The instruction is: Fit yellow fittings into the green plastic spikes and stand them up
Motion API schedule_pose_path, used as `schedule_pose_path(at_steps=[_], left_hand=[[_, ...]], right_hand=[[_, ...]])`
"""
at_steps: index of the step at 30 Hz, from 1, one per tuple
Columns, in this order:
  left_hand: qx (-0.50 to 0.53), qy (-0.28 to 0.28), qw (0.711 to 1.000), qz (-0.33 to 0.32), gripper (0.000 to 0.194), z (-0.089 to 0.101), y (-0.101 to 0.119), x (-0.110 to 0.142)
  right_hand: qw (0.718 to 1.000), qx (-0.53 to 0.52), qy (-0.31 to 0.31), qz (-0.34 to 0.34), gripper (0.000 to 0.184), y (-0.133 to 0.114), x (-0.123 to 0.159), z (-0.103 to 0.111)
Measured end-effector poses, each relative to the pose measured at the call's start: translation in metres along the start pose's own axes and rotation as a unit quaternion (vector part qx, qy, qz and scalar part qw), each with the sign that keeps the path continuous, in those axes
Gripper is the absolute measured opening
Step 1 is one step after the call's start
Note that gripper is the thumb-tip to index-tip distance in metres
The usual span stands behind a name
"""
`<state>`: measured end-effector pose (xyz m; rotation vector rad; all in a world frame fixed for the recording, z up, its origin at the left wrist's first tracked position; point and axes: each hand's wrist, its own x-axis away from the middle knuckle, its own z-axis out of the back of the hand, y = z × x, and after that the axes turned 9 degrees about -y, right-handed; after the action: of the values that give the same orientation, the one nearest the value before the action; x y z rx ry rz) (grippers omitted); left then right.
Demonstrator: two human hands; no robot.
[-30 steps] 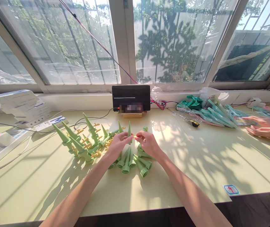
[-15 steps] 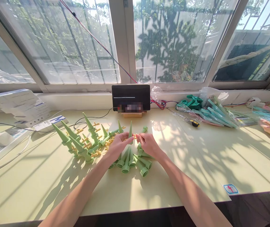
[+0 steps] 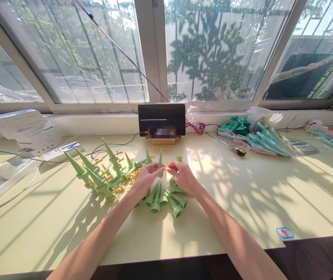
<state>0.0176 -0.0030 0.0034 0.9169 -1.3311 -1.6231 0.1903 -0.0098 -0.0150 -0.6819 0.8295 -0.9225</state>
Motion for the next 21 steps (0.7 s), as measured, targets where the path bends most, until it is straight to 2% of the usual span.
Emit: schedule_pose_path(at_steps=[8, 15, 21], left_hand=[[-0.011, -0.018, 0.999, -0.036, 0.033, -0.0015, 0.0005, 0.0016], [-0.003, -0.018, 0.999, -0.04, 0.034, -0.0031, 0.0015, 0.0013], [0.013, 0.009, 1.0, -0.008, 0.035, -0.0027, 0.0024, 0.0008]], right_hand=[[0.998, 0.06, 0.002, -0.013, 0.032, -0.0028, 0.0012, 0.0011], [0.998, 0.053, -0.001, -0.019, 0.04, -0.0043, -0.0001, 0.0014], [1.0, 0.026, 0.0, 0.008, 0.023, 0.0003, -0.0016, 0.0013]])
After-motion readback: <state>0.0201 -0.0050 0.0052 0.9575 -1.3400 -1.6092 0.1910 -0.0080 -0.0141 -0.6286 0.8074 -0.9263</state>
